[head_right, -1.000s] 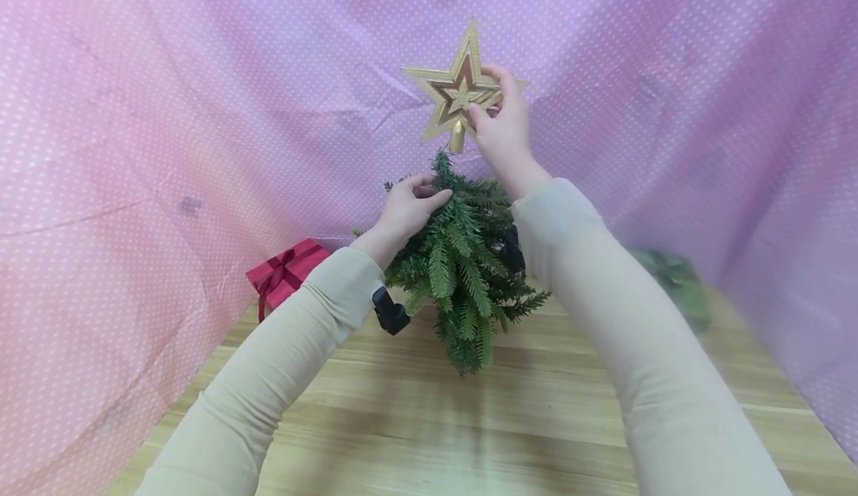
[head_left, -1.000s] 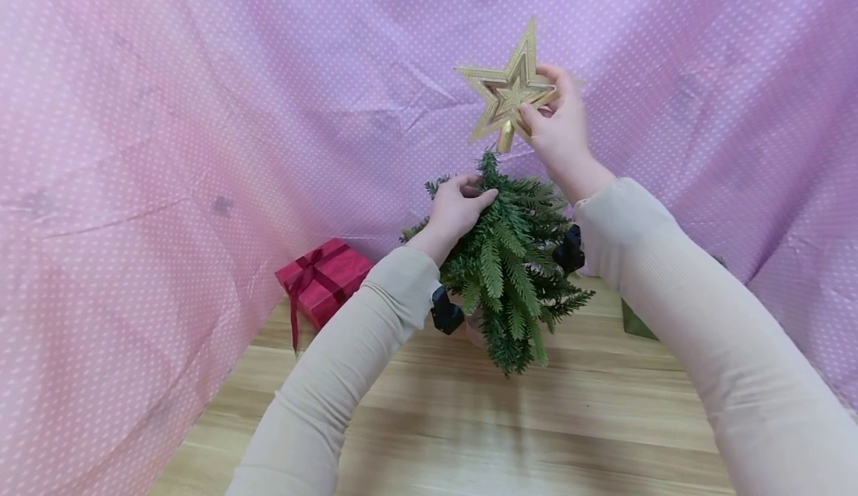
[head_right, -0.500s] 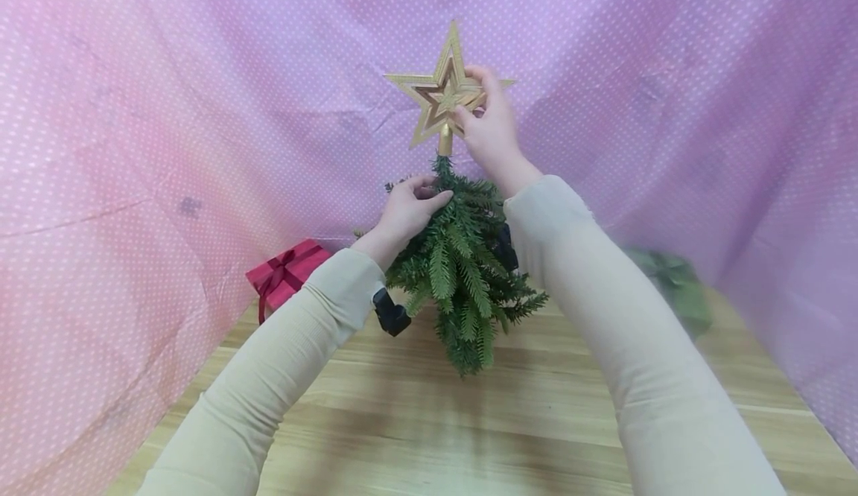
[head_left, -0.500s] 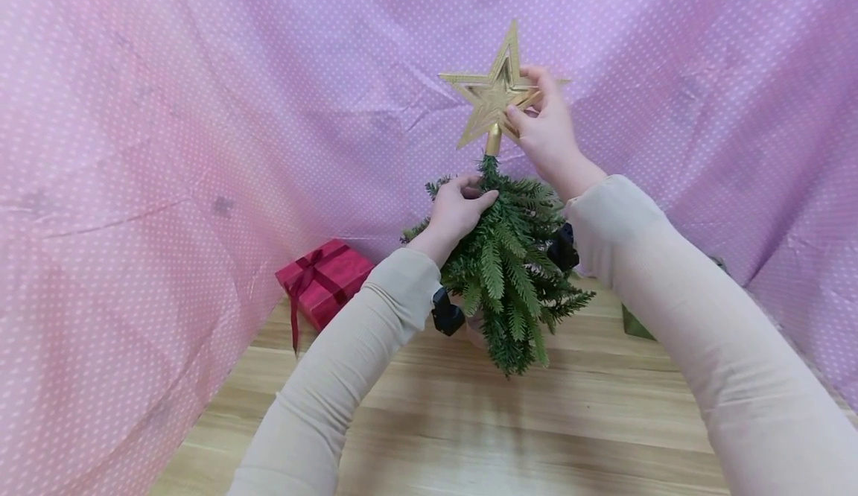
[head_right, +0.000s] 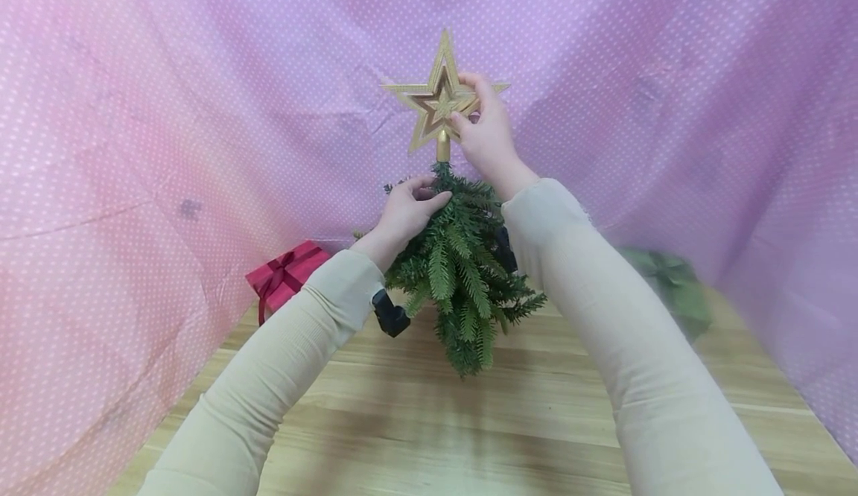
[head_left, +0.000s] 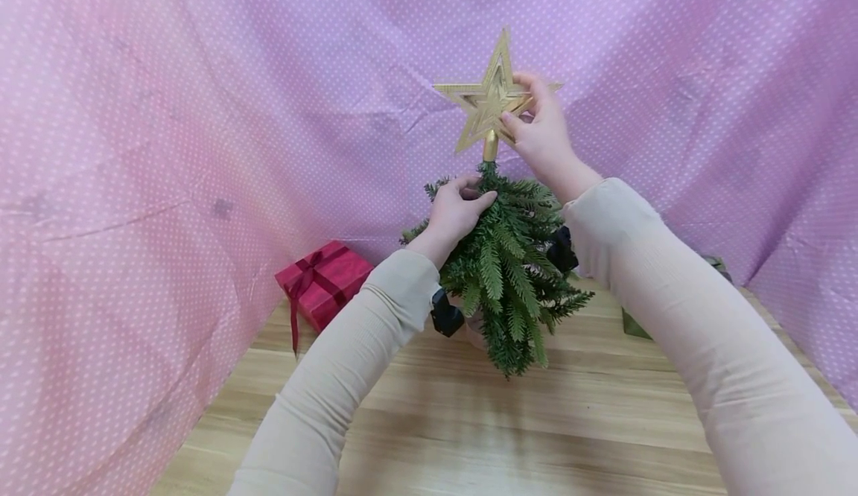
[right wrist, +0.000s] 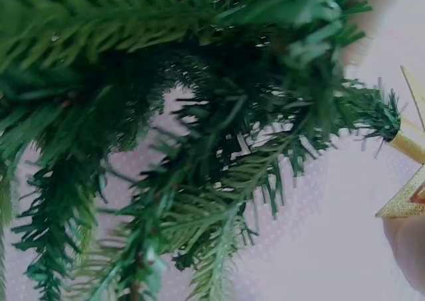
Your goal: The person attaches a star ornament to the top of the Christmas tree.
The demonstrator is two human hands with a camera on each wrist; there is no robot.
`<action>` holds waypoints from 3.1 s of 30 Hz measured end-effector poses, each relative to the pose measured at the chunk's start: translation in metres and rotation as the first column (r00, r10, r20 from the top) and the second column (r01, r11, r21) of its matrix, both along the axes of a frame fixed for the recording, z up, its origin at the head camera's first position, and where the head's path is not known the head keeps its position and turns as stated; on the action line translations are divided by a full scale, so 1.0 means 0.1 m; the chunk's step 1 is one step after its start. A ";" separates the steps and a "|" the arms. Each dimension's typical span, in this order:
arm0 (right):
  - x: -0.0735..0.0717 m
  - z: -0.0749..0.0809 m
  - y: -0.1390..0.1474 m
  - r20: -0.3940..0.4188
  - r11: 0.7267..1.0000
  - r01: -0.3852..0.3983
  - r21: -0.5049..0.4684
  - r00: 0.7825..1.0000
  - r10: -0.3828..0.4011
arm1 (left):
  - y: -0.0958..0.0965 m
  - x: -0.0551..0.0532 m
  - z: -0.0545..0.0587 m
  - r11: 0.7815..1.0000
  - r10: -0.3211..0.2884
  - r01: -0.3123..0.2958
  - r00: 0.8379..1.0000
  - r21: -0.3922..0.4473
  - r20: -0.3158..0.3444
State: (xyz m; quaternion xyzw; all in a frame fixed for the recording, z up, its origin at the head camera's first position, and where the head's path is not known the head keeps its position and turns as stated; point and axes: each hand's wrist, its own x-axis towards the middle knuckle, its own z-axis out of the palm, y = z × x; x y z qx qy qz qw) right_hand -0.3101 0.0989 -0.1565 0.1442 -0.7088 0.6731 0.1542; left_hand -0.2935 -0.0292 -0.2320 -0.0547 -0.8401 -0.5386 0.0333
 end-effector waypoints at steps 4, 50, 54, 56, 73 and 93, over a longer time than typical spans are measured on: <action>-0.01 -0.03 0.02 -0.017 0.997 0.027 0.066 1.000 -0.025 | 0.02 0.00 -0.01 1.000 0.002 -0.003 1.000 -0.008 -0.008; -0.04 -0.22 0.01 -0.022 0.954 0.038 0.298 0.999 -0.033 | 0.00 -0.01 0.00 1.000 0.012 -0.013 1.000 -0.024 -0.010; -0.04 -0.23 0.01 -0.010 0.962 0.033 0.272 0.999 -0.031 | 0.00 0.00 -0.01 1.000 0.011 -0.012 1.000 -0.025 -0.010; -0.04 -0.23 0.02 0.003 0.965 0.038 0.258 0.999 -0.040 | 0.00 0.00 -0.02 1.000 0.013 -0.013 1.000 -0.021 -0.004; -0.04 -0.24 0.11 -0.084 0.970 0.036 0.239 0.996 -0.017 | 0.00 0.01 0.01 1.000 0.016 -0.016 1.000 -0.008 -0.003; 0.15 -0.30 0.42 -0.032 0.965 -0.023 0.260 0.999 0.032 | -0.11 -0.02 0.21 0.998 -0.038 0.042 0.996 -0.047 0.081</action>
